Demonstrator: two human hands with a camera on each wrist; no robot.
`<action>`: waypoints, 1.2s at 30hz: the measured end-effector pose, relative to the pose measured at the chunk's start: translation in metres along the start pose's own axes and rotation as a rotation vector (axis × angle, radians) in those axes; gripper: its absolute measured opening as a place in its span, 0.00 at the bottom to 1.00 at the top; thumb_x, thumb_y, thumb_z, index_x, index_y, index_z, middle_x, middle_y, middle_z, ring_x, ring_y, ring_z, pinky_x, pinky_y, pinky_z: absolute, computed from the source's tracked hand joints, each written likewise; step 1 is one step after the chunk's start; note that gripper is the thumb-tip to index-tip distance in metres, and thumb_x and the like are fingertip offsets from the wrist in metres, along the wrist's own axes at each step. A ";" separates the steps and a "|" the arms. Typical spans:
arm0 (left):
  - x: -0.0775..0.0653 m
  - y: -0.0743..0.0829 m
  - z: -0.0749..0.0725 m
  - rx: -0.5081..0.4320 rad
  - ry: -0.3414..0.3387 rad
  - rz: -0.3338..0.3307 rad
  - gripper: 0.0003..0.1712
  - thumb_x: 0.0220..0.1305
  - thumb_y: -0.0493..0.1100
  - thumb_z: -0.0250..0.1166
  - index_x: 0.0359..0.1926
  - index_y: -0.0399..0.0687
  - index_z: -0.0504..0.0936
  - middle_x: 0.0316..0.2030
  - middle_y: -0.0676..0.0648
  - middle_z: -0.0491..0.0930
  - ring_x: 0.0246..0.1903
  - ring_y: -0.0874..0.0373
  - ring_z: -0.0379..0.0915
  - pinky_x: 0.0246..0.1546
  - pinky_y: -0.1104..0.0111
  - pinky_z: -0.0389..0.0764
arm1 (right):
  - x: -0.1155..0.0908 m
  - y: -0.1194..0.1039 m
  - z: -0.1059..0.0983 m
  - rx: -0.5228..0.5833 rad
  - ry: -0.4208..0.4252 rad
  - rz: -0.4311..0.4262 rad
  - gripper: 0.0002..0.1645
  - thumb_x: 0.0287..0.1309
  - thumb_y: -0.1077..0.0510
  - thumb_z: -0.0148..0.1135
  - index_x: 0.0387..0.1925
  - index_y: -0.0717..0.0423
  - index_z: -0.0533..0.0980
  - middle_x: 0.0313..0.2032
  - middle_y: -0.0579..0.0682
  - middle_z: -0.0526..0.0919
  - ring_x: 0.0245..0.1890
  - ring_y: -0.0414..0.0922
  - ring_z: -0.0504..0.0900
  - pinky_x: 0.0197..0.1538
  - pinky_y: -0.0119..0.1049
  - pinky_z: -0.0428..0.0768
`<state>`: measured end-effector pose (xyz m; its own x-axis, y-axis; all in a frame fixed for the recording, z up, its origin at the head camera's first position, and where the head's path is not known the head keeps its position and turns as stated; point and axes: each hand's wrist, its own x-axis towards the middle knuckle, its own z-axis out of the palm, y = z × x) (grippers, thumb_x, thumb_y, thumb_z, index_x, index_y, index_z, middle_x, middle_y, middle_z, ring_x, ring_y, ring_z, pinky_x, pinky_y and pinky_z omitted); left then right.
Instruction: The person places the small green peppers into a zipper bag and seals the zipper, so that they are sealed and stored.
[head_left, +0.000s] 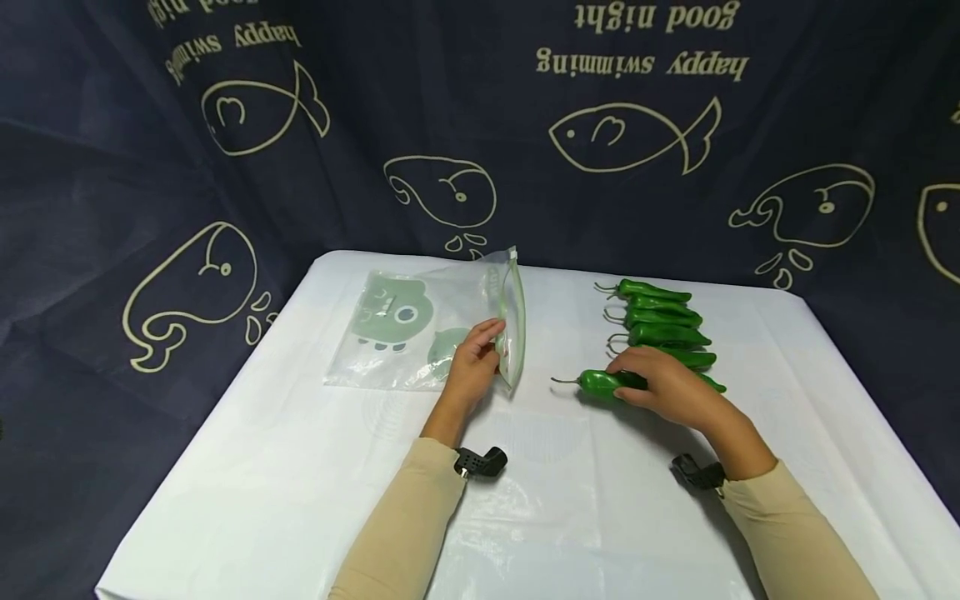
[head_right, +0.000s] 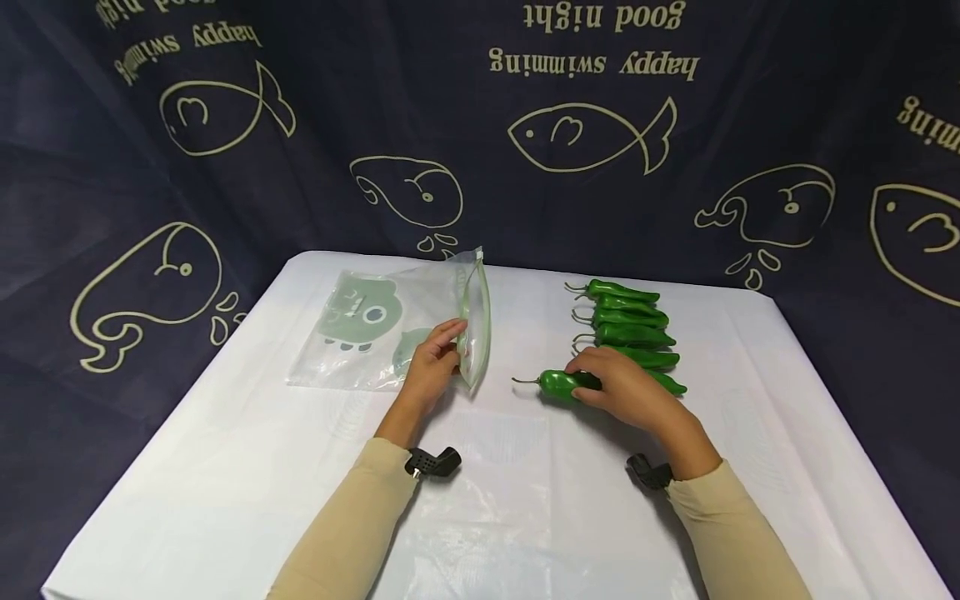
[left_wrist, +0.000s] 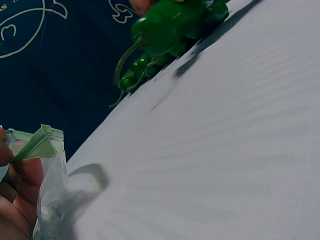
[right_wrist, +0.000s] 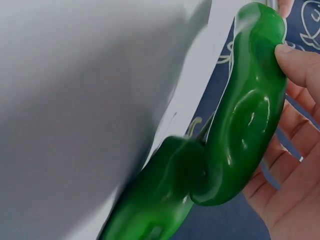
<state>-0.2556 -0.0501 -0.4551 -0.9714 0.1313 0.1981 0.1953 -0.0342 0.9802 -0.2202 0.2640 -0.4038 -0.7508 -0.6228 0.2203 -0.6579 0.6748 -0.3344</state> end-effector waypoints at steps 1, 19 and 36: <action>-0.002 0.004 0.000 0.000 -0.003 -0.006 0.30 0.63 0.19 0.49 0.67 0.31 0.70 0.69 0.43 0.65 0.48 0.43 0.71 0.33 0.70 0.80 | 0.002 -0.001 0.001 -0.001 0.000 -0.008 0.18 0.54 0.61 0.74 0.47 0.53 0.81 0.45 0.45 0.82 0.50 0.48 0.78 0.51 0.48 0.80; -0.010 0.026 0.000 0.002 -0.001 0.004 0.29 0.62 0.19 0.49 0.65 0.28 0.71 0.68 0.40 0.66 0.46 0.45 0.72 0.32 0.71 0.80 | 0.051 -0.012 0.007 0.047 0.001 -0.077 0.16 0.57 0.59 0.72 0.47 0.54 0.81 0.45 0.45 0.82 0.50 0.48 0.78 0.53 0.48 0.79; -0.010 0.026 0.001 0.007 0.003 -0.003 0.29 0.62 0.19 0.50 0.65 0.28 0.71 0.68 0.42 0.66 0.49 0.42 0.72 0.40 0.53 0.85 | 0.082 -0.026 0.020 0.066 0.004 -0.113 0.15 0.57 0.60 0.72 0.47 0.57 0.81 0.45 0.48 0.82 0.49 0.50 0.78 0.52 0.48 0.79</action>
<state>-0.2406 -0.0517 -0.4313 -0.9724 0.1285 0.1947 0.1929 -0.0267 0.9809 -0.2633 0.1871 -0.3953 -0.6724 -0.6918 0.2631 -0.7330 0.5730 -0.3665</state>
